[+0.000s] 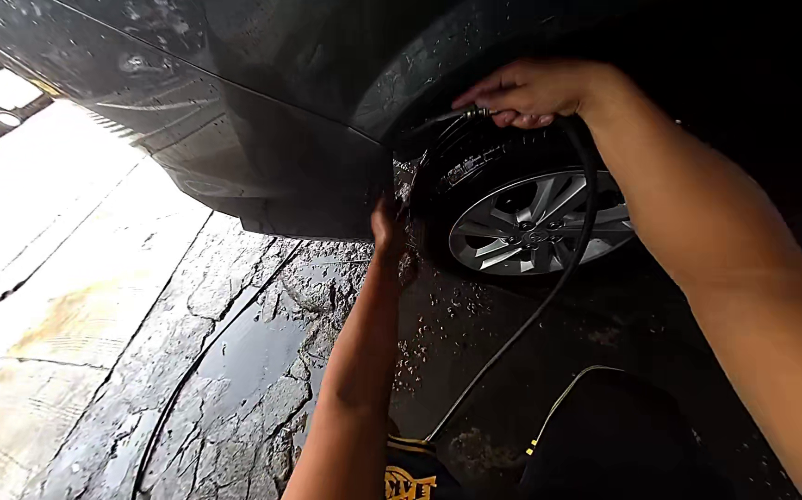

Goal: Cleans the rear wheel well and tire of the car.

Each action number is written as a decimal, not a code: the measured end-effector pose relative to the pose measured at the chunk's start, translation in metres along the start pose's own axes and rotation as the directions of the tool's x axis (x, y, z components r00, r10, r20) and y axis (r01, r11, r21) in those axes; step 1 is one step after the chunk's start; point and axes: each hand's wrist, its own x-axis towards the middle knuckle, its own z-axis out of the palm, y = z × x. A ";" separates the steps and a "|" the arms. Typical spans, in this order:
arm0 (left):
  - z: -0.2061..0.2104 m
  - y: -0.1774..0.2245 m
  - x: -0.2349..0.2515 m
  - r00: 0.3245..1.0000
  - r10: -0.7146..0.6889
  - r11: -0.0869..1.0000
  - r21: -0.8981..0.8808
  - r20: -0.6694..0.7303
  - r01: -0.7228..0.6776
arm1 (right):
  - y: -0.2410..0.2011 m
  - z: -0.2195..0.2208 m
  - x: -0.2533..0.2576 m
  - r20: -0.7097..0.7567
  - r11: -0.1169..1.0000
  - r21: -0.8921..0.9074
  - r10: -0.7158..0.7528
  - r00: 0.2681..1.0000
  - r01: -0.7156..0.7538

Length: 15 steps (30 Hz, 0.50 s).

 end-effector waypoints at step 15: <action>-0.004 -0.036 0.017 0.975 -0.157 0.986 0.036 -0.155 0.164 | -0.053 0.079 -0.133 -0.189 0.725 -0.662 0.083 0.979 -0.189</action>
